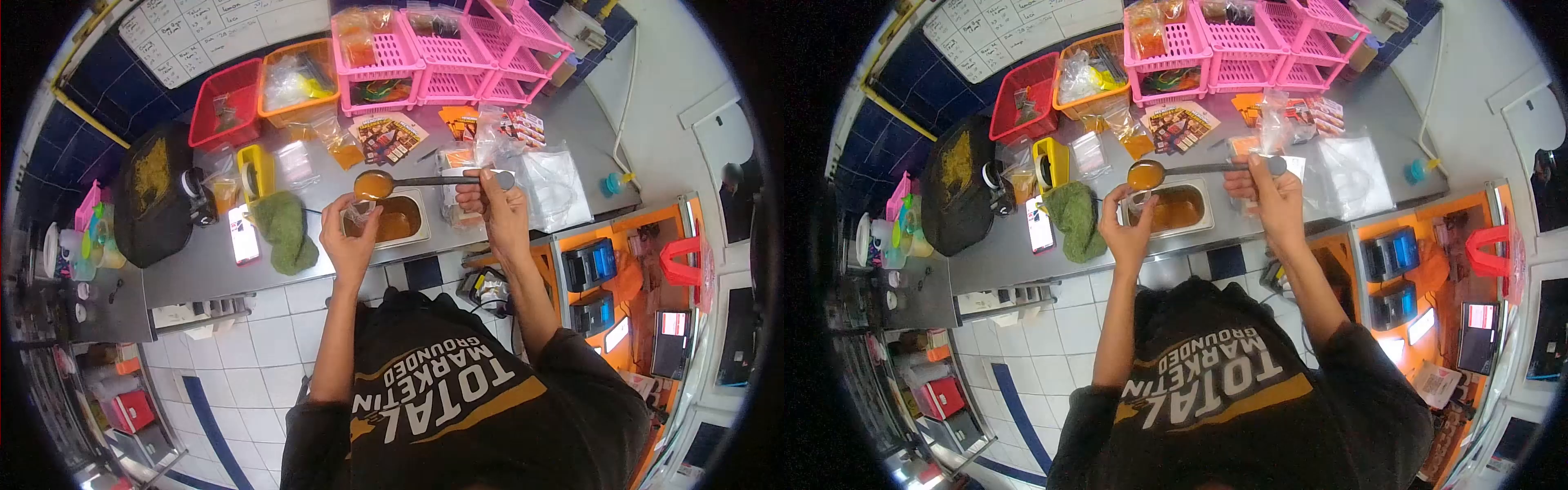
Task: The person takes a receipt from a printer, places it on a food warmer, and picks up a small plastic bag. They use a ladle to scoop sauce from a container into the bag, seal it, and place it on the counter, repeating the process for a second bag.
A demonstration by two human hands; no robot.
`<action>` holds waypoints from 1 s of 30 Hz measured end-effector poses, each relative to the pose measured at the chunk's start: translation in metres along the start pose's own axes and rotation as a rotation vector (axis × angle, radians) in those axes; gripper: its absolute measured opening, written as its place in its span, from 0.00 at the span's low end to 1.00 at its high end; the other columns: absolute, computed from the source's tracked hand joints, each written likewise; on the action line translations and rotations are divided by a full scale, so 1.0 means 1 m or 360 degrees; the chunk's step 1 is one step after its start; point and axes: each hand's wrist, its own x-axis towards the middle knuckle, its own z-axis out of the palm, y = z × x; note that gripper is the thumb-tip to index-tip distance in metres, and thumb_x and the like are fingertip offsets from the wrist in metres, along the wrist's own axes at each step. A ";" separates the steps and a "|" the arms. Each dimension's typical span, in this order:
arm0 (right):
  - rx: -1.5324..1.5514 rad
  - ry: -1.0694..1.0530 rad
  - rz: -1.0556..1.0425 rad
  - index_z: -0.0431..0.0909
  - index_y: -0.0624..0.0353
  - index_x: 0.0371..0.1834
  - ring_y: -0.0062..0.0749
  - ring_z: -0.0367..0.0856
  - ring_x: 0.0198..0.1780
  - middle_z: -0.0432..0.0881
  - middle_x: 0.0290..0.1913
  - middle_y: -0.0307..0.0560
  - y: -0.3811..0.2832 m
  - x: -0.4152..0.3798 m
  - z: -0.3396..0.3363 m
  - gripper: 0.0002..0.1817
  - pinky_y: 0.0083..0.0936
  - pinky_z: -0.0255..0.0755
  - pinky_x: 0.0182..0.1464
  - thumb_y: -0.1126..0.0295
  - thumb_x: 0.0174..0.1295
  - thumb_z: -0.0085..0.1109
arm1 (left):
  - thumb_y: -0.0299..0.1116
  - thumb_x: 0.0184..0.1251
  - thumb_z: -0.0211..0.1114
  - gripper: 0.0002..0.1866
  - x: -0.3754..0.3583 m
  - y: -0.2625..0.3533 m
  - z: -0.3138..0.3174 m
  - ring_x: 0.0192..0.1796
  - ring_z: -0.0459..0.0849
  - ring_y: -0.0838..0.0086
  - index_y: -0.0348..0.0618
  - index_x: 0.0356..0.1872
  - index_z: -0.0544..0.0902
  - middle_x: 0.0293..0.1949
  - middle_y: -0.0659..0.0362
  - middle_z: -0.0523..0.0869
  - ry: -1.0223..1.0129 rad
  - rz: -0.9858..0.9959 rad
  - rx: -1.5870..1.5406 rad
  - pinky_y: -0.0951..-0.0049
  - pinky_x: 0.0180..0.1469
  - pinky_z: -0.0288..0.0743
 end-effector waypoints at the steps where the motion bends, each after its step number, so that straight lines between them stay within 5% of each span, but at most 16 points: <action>1: -0.0005 -0.0006 -0.0001 0.85 0.64 0.52 0.24 0.88 0.38 0.90 0.39 0.49 0.000 -0.001 0.001 0.23 0.18 0.78 0.39 0.52 0.78 0.55 | 0.30 0.52 0.83 0.23 0.000 0.000 0.001 0.47 0.87 0.60 0.38 0.49 0.85 0.44 0.51 0.88 0.0004 -0.0016 -0.0029 0.64 0.51 0.80; 9: -0.0119 -0.0151 -0.0363 0.85 0.69 0.52 0.26 0.88 0.38 0.89 0.39 0.50 -0.006 -0.012 0.009 0.18 0.22 0.82 0.43 0.63 0.80 0.53 | 0.29 0.53 0.83 0.22 0.003 -0.001 0.002 0.46 0.88 0.60 0.38 0.49 0.85 0.44 0.51 0.88 0.0028 0.0068 -0.0053 0.64 0.51 0.80; 13: -0.0157 -0.0256 -0.0536 0.83 0.70 0.53 0.30 0.90 0.39 0.89 0.40 0.53 -0.005 -0.016 0.010 0.20 0.23 0.86 0.42 0.61 0.81 0.51 | 0.29 0.53 0.82 0.21 0.002 -0.001 0.005 0.46 0.88 0.60 0.38 0.48 0.85 0.43 0.51 0.87 0.0048 0.0016 -0.0085 0.65 0.51 0.81; 16: -0.0159 -0.0331 -0.0687 0.85 0.71 0.51 0.27 0.88 0.40 0.89 0.40 0.51 -0.013 -0.023 0.013 0.14 0.23 0.82 0.45 0.70 0.79 0.54 | 0.28 0.53 0.82 0.21 0.002 -0.002 0.006 0.45 0.88 0.60 0.38 0.48 0.85 0.43 0.51 0.87 0.0058 0.0031 -0.0076 0.65 0.51 0.81; 24: -0.0911 -0.0571 -0.1192 0.87 0.69 0.48 0.34 0.91 0.42 0.90 0.40 0.54 -0.028 -0.031 0.009 0.10 0.26 0.83 0.47 0.75 0.75 0.58 | 0.28 0.54 0.82 0.21 0.001 -0.003 0.010 0.44 0.88 0.59 0.37 0.48 0.85 0.42 0.51 0.87 0.0053 -0.0018 -0.0117 0.65 0.50 0.81; 30: -0.0509 -0.0391 -0.0977 0.86 0.70 0.49 0.32 0.91 0.43 0.90 0.42 0.53 -0.003 -0.033 0.008 0.10 0.25 0.84 0.47 0.76 0.75 0.57 | 0.27 0.54 0.81 0.20 -0.002 -0.007 0.012 0.44 0.88 0.59 0.38 0.48 0.84 0.43 0.51 0.87 0.0077 0.0000 -0.0108 0.65 0.49 0.80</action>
